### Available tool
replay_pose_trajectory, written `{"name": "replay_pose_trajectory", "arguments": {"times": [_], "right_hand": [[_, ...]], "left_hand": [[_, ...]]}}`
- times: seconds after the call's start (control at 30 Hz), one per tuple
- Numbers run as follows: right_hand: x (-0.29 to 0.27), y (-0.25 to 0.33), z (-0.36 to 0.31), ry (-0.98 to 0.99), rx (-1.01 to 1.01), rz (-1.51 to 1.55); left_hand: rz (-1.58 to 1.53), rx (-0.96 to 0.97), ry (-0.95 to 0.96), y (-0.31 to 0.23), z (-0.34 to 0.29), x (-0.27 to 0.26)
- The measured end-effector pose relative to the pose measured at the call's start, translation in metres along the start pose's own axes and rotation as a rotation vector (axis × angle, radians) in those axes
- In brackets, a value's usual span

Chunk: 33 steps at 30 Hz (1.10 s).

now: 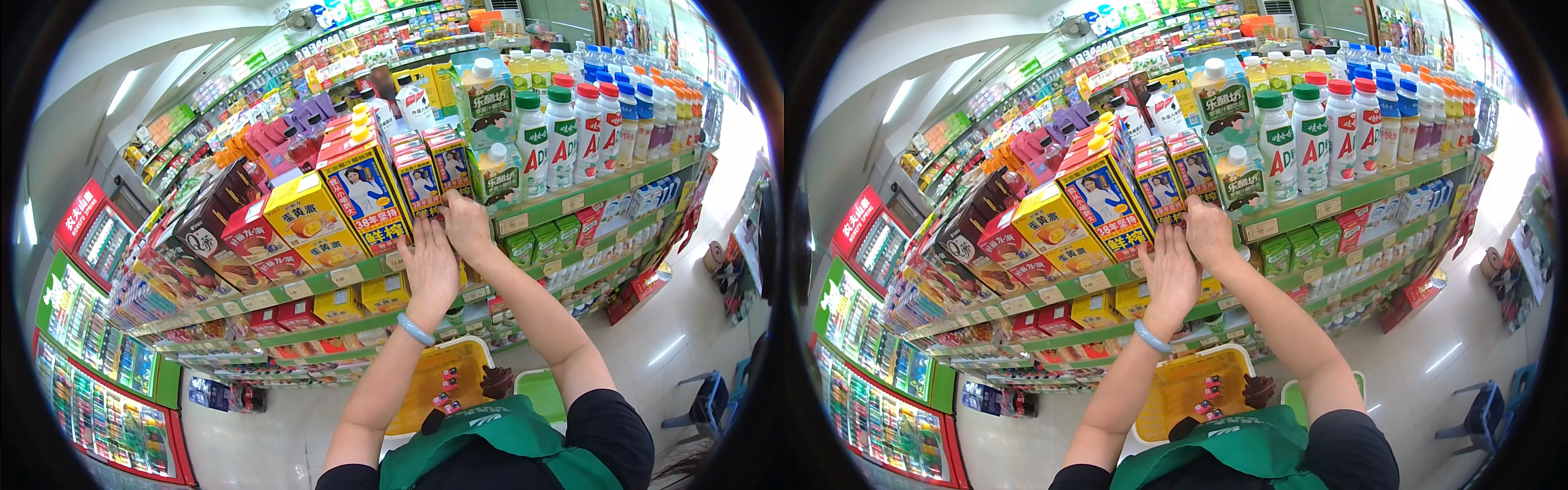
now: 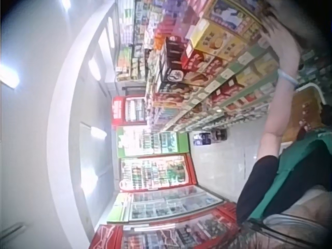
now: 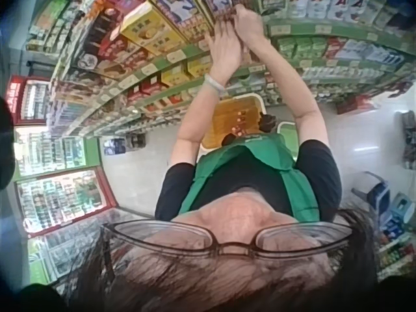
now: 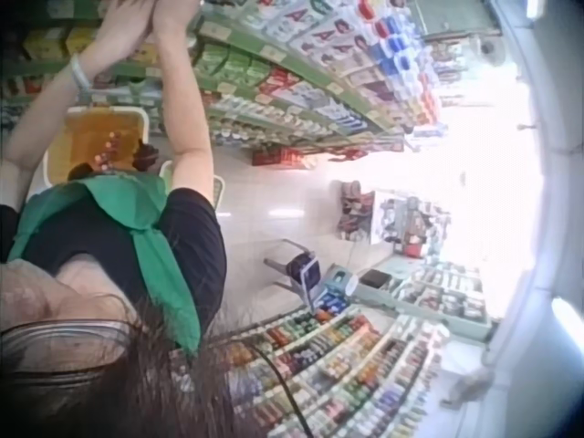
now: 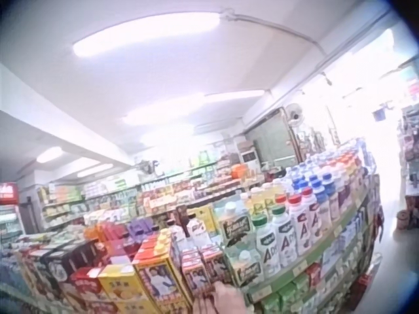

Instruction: The person takes various boxed and bottled beverage products from a yellow basket and places them onto store shelves. They handle items one at a time, arranging them in rows and filling gaps in the display.

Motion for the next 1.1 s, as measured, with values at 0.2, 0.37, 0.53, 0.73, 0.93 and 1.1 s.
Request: {"name": "replay_pose_trajectory", "arguments": {"times": [0.2,0.37,0.53,0.73,0.93,1.1], "right_hand": [[0.011,0.001,-0.004,0.037,-0.035,-0.036],[-0.032,0.004,-0.025,-0.207,-0.344,0.019],[-0.026,0.004,-0.123,0.007,-0.397,0.145],[0.006,-0.045,-0.293,0.650,-0.178,0.197],[0.034,-0.095,-0.471,1.287,-0.125,0.058],[0.060,-0.121,-0.562,1.420,-0.164,-0.071]], "left_hand": [[0.082,-0.061,-0.017,0.001,0.000,0.005],[-0.120,0.094,-0.118,-0.004,-0.016,0.005],[-0.412,0.064,0.111,0.021,-0.109,0.005],[-0.661,-0.297,0.535,0.030,-0.279,0.083],[-0.628,-0.532,1.009,0.013,-0.446,0.157],[-0.558,-0.623,1.115,-0.004,-0.512,0.184]]}}
Point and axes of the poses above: each hand's wrist, its own z-axis towards the middle knuckle, its own x-axis out of the palm, y = z × x, the point moved 2 cm from there along z, towards the middle knuckle, and after that the axes turned 7 degrees about -y, right-handed, at the moved point
